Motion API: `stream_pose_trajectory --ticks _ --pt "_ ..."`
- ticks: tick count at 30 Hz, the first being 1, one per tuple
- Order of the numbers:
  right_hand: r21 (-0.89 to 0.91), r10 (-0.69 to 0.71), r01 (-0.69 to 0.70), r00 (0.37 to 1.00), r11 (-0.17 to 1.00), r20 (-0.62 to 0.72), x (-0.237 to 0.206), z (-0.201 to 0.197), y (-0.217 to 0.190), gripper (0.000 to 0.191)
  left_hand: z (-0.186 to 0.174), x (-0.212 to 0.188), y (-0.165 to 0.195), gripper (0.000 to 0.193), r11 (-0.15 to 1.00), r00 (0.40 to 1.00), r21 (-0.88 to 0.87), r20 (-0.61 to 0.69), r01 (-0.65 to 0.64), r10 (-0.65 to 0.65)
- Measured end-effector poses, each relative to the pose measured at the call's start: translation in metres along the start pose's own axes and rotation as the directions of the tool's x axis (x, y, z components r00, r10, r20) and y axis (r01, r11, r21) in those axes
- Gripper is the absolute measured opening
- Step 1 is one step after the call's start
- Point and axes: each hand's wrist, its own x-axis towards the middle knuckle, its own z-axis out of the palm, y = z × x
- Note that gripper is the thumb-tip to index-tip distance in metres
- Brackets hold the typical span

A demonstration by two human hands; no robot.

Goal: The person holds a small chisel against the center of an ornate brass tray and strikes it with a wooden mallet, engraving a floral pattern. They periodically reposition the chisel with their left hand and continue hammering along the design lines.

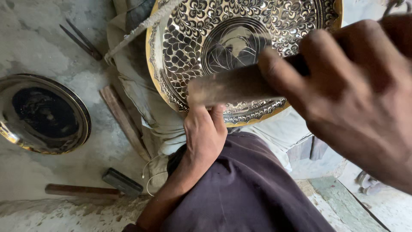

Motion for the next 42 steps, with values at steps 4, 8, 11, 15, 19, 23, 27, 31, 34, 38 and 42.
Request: stream_pose_trajectory --ticks 4,8,11,15,19,23,27,31,34,38,42 --pt "0.244 0.072 -0.073 0.997 0.967 0.01 -0.002 0.001 -0.001 0.062 0.002 -0.001 0.0 0.028 0.996 0.998 0.06 -0.012 -0.06 0.061" --pt "-0.084 0.0 0.002 1.0 0.996 0.023 -0.003 -0.002 -0.004 0.06 -0.003 0.002 0.008 0.029 0.997 0.999 -0.072 0.024 0.033 -0.031" --pt "0.032 0.037 -0.037 0.999 0.999 0.008 -0.001 -0.004 -0.004 0.058 -0.008 0.006 0.012 0.015 0.949 0.972 0.236 -0.052 -0.21 0.228" --pt "0.247 0.083 -0.073 0.996 0.966 -0.031 0.005 -0.004 -0.001 0.062 -0.011 0.009 0.012 0.027 0.998 0.999 -0.059 0.046 -0.009 0.011" --pt "0.232 0.119 -0.118 0.993 0.965 0.009 0.01 -0.006 -0.001 0.061 -0.01 0.006 0.006 0.022 0.997 0.998 -0.061 0.046 -0.042 0.045" --pt "0.22 0.078 -0.072 0.997 0.973 -0.017 0.006 -0.005 -0.002 0.055 -0.008 0.004 0.003 0.016 0.935 0.968 0.345 0.252 -0.078 -0.012" --pt "0.166 0.078 -0.077 0.997 0.983 0.004 -0.004 0.002 -0.002 0.048 -0.01 0.006 0.006 0.018 0.995 0.997 -0.067 0.038 -0.068 0.071" --pt "0.484 0.171 -0.19 0.982 0.854 0.083 -0.011 0.01 0.0 0.056 -0.01 0.007 0.008 0.018 0.999 0.998 0.004 0.047 -0.045 0.045" --pt "0.523 0.211 -0.221 0.974 0.823 0.08 -0.012 0.013 -0.001 0.053 -0.007 0.007 0.007 0.024 0.999 0.998 -0.005 0.048 -0.033 0.033" --pt "0.352 0.171 -0.178 0.984 0.919 0.052 -0.011 0.008 -0.004 0.047 -0.009 0.007 0.006 0.017 0.994 0.995 0.06 0.043 -0.091 0.089" --pt "0.332 0.131 -0.145 0.989 0.932 0.063 -0.008 0.0 -0.002 0.052 -0.016 0.011 0.013 0.019 0.997 0.996 -0.029 0.053 -0.076 0.077"
